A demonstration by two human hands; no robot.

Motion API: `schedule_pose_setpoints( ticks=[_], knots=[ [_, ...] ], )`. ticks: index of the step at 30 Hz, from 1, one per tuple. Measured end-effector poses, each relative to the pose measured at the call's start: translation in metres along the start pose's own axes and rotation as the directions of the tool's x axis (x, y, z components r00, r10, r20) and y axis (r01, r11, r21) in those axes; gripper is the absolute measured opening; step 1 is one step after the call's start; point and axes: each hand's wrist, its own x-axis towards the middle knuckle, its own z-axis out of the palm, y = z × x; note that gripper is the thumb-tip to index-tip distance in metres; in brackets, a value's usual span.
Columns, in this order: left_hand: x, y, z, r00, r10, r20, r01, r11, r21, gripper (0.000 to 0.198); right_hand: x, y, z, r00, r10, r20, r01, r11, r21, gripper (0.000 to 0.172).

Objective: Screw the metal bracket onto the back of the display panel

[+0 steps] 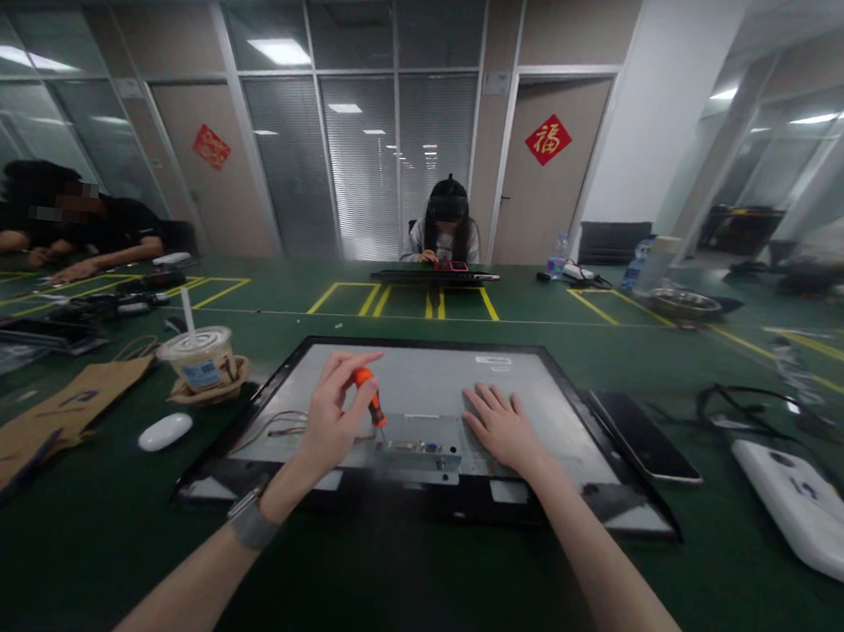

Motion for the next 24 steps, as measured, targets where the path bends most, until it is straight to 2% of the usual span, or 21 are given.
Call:
schedule_pose_setpoints(
  ticks=[4,7,11,13,20,24],
  knots=[
    [0.0024,-0.0037,-0.0003,0.997,-0.057,-0.048,0.057,0.998,0.006,0.006,-0.0006,-0.0015,-0.0022,1.0,0.008,0.002,-0.008,1.0,0.017,0.062],
    [0.0043,-0.0018,-0.0014,0.995,-0.094,-0.024,0.093,0.995,-0.045,0.007,-0.0006,-0.0015,-0.0023,1.0,0.012,0.006,-0.012,1.0,0.022,0.064],
    [0.005,0.0014,-0.0021,0.981,-0.177,0.073,0.189,0.962,-0.195,0.022,0.0001,-0.0001,-0.0002,1.0,0.003,-0.008,-0.003,1.0,0.017,0.062],
    [0.0053,0.0013,-0.0019,0.973,-0.213,0.086,0.228,0.936,-0.266,0.025,0.0004,0.0007,0.0009,1.0,-0.005,-0.012,0.006,1.0,0.012,0.062],
    [0.0086,0.0005,-0.0026,0.989,-0.151,0.011,0.15,0.974,-0.172,0.017,-0.0008,-0.0004,-0.0009,1.0,-0.009,-0.005,0.009,1.0,0.009,0.062],
    [0.0087,0.0012,-0.003,0.984,-0.173,0.047,0.179,0.958,-0.226,0.027,-0.0009,-0.0021,-0.0028,1.0,-0.012,0.0,0.012,1.0,-0.014,0.061]
  ],
)
